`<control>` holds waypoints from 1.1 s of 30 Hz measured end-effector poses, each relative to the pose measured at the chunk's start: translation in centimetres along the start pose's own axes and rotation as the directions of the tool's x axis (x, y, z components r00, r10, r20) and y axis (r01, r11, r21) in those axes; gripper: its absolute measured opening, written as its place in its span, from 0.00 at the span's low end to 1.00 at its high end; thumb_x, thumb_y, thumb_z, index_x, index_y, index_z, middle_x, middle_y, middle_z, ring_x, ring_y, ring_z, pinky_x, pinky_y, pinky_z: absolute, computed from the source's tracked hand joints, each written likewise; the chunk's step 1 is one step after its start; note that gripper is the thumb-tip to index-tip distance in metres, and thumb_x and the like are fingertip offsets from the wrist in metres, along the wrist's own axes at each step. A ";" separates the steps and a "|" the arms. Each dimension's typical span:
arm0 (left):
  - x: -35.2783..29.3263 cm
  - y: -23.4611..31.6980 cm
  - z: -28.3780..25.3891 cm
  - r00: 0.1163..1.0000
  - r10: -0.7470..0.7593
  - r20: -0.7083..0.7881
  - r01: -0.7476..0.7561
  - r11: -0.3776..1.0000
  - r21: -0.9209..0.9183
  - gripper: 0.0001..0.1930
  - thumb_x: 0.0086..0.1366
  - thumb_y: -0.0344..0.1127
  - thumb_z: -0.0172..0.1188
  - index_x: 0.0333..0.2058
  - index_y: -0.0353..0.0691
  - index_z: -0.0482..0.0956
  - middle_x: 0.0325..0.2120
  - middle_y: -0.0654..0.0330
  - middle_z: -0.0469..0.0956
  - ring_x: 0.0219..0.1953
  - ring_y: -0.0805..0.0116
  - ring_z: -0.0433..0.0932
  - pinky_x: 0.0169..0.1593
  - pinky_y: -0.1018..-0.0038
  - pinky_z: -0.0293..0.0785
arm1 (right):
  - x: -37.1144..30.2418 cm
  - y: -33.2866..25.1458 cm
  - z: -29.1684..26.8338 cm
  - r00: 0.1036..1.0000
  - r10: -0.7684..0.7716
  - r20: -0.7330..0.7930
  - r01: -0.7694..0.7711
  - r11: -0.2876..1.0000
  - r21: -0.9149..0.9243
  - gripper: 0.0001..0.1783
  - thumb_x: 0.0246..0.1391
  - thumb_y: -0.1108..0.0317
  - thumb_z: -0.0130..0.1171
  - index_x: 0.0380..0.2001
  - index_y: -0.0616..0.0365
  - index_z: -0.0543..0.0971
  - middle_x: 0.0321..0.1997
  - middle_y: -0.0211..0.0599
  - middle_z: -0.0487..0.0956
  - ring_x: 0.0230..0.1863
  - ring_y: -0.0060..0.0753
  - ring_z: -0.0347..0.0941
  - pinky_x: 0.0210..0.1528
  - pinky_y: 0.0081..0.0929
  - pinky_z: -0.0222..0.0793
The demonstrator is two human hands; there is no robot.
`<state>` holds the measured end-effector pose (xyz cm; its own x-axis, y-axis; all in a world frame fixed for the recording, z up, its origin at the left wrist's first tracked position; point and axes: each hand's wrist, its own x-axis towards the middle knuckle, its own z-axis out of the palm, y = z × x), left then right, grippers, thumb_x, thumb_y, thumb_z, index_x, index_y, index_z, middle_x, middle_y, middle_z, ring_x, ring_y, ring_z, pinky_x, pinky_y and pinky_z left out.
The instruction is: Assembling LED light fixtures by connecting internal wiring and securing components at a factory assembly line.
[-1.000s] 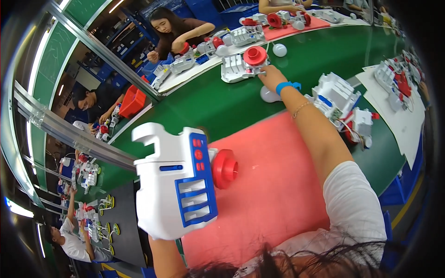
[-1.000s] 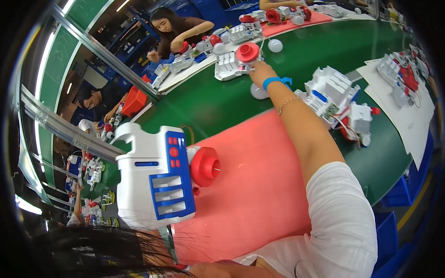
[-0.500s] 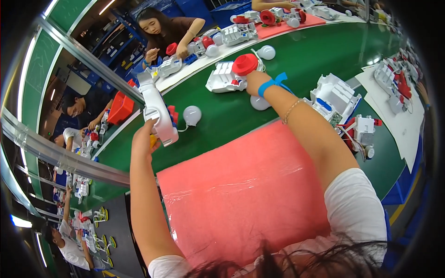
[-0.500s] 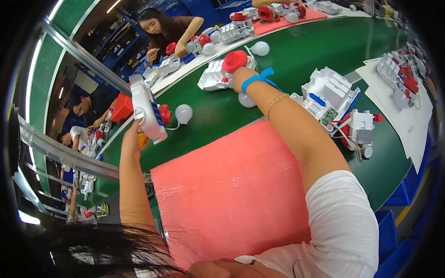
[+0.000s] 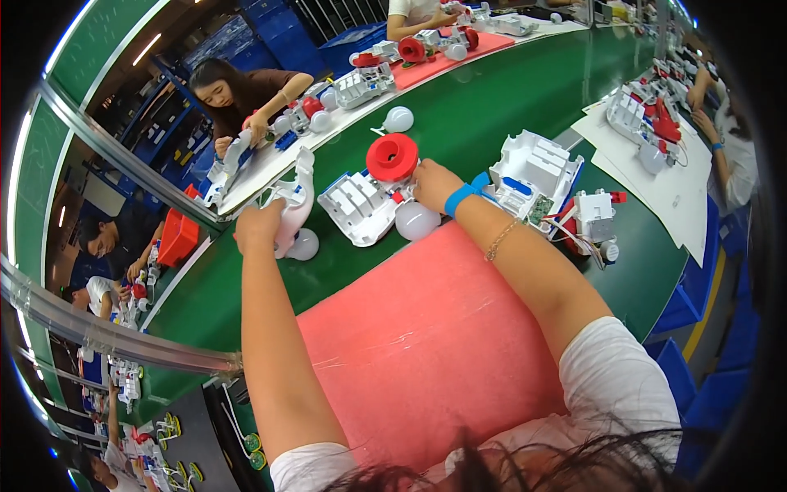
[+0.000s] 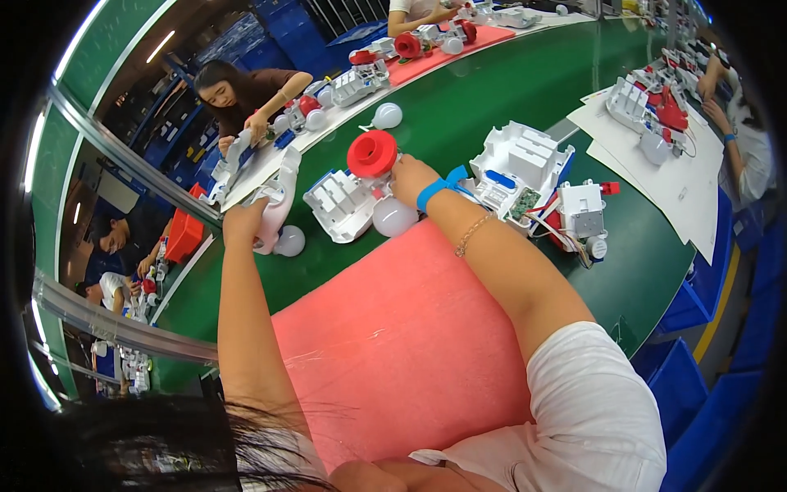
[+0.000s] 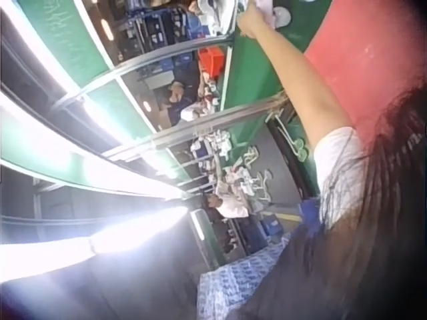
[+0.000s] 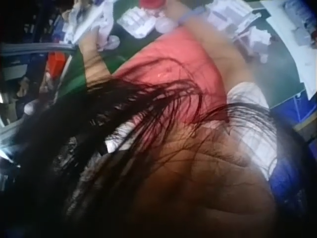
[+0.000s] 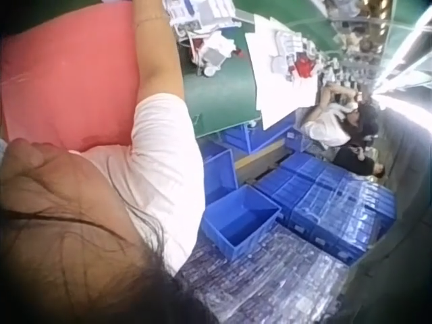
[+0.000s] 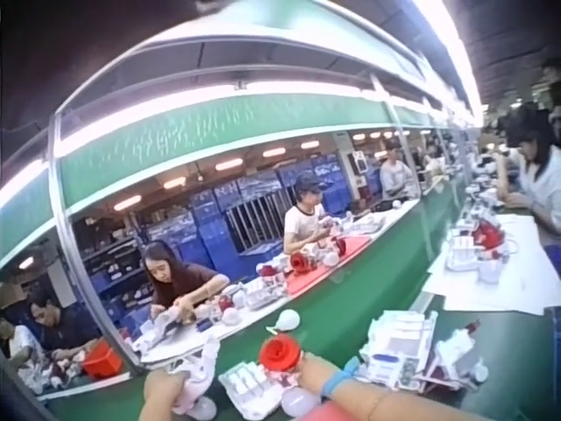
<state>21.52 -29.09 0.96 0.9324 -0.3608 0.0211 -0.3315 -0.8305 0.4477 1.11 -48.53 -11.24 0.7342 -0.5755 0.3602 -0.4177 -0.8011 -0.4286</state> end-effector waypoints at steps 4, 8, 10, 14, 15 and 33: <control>2.1 -0.4 1.6 0.981 0.040 -0.191 -0.040 0.999 0.003 0.37 0.41 0.53 0.62 0.45 0.29 0.70 0.46 0.41 0.68 0.47 0.51 0.71 0.48 0.64 0.67 | -0.4 0.7 0.3 0.987 -0.125 -0.098 0.127 0.992 0.015 0.11 0.43 0.70 0.55 0.33 0.59 0.76 0.36 0.45 0.71 0.38 0.46 0.69 0.42 0.37 0.67; 2.4 0.2 2.7 0.968 0.059 -0.243 -0.064 0.998 -0.010 0.38 0.41 0.51 0.64 0.47 0.30 0.68 0.49 0.39 0.62 0.49 0.47 0.68 0.51 0.64 0.65 | -0.6 -1.7 -2.3 0.981 -0.020 -0.195 0.053 0.985 0.166 0.06 0.45 0.70 0.53 0.27 0.60 0.74 0.33 0.44 0.70 0.35 0.47 0.69 0.39 0.37 0.67; 2.7 0.4 3.5 0.967 0.061 -0.246 -0.069 0.997 -0.023 0.38 0.41 0.50 0.64 0.47 0.30 0.67 0.50 0.38 0.60 0.49 0.46 0.67 0.51 0.64 0.65 | -0.9 -1.3 -3.3 0.973 -0.029 -0.230 0.075 0.978 0.194 0.05 0.46 0.70 0.52 0.26 0.59 0.73 0.32 0.44 0.70 0.34 0.47 0.69 0.38 0.37 0.66; 5.1 0.0 5.8 0.896 0.240 -0.375 -0.333 0.920 -0.206 0.37 0.45 0.50 0.64 0.49 0.30 0.65 0.51 0.37 0.58 0.55 0.44 0.58 0.56 0.61 0.57 | -1.3 -0.7 -4.1 0.996 0.035 0.087 -0.052 0.976 0.212 0.11 0.47 0.62 0.52 0.29 0.59 0.75 0.36 0.45 0.72 0.36 0.46 0.71 0.38 0.37 0.67; 5.0 0.2 6.2 0.858 0.321 -0.401 -0.439 0.864 -0.249 0.37 0.46 0.50 0.63 0.50 0.30 0.64 0.52 0.37 0.57 0.55 0.43 0.56 0.57 0.61 0.55 | -1.2 -0.7 -4.1 0.963 0.061 0.263 -0.119 0.970 0.213 0.14 0.46 0.59 0.53 0.31 0.58 0.77 0.39 0.46 0.74 0.38 0.47 0.71 0.40 0.38 0.67; -7.9 -3.3 6.7 0.890 0.129 0.437 0.405 0.215 -0.889 0.24 0.61 0.37 0.42 0.52 0.27 0.53 0.45 0.44 0.65 0.45 0.45 0.69 0.49 0.51 0.68 | -2.3 -4.8 -8.1 0.977 -0.213 0.005 0.193 0.895 0.403 0.12 0.49 0.62 0.55 0.28 0.62 0.75 0.28 0.44 0.74 0.24 0.38 0.72 0.30 0.33 0.67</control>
<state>14.25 -26.29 -6.70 0.7244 -0.6137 -0.3142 0.4343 0.0522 0.8993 -2.89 -44.75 -3.30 0.8090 -0.3909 0.4389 -0.0163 -0.7614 -0.6481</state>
